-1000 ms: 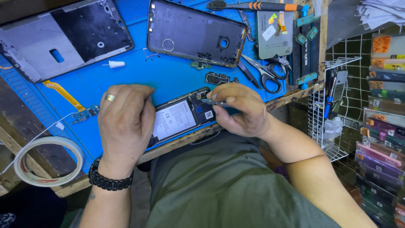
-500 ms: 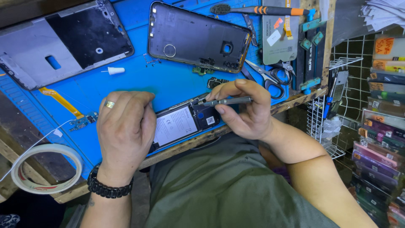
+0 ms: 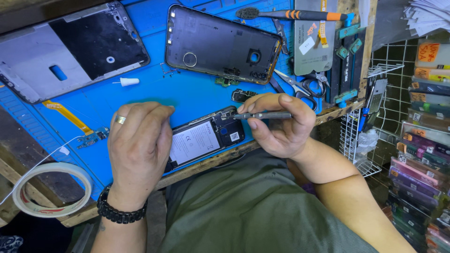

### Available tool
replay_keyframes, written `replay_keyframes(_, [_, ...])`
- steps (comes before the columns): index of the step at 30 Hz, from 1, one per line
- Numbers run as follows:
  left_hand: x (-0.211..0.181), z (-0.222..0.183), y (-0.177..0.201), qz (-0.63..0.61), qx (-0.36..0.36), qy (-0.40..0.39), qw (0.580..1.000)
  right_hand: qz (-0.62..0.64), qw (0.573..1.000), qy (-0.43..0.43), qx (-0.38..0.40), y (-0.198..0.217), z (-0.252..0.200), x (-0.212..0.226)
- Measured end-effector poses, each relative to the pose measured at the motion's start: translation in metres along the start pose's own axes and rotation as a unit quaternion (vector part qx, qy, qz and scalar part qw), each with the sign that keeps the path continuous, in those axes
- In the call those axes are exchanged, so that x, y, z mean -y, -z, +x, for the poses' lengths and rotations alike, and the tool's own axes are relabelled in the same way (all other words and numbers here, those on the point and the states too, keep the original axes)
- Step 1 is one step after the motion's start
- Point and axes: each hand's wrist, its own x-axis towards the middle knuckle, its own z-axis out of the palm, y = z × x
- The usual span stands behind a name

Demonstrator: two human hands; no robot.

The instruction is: The person tests a smartphone by powering it on and interacting with the touchscreen. They then disassemble the device using a screwdriver to remove screws and disconnect internal ribbon cables from the motherboard.

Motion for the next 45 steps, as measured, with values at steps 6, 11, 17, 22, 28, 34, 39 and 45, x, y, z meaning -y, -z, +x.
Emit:
replay_keyframes(6, [0.003,-0.002,0.003,-0.017,-0.022,0.012,1.0,-0.013,1.0,-0.008,-0.012,0.004,0.001,0.002])
replay_keyframes(11, [0.003,-0.004,0.002,-0.012,-0.026,0.013,0.999,-0.008,1.0,-0.012,-0.014,0.006,0.0,0.004])
replay_keyframes(17, [-0.006,-0.006,0.009,0.009,-0.044,0.006,0.999,-0.002,1.0,-0.017,-0.023,0.013,-0.008,0.003])
replay_keyframes(22, [-0.019,-0.017,0.024,0.036,-0.056,0.04,0.997,0.105,0.991,-0.083,-0.03,0.021,-0.018,0.007])
replay_keyframes(28, [-0.03,-0.051,0.029,0.008,-0.082,0.194,0.978,-0.213,0.948,-0.081,0.221,0.042,0.023,0.045])
replay_keyframes(34, [-0.043,-0.073,0.029,-0.021,-0.067,0.26,0.963,-0.275,0.901,-0.082,0.325,0.02,0.045,0.054])
replay_keyframes(39, [-0.047,-0.081,0.02,-0.106,-0.06,0.317,0.941,-0.324,0.882,-0.04,0.339,0.017,0.043,0.053])
replay_keyframes(45, [-0.039,-0.088,0.01,-0.201,-0.076,0.335,0.917,-0.394,0.829,0.126,0.376,0.025,0.045,0.039])
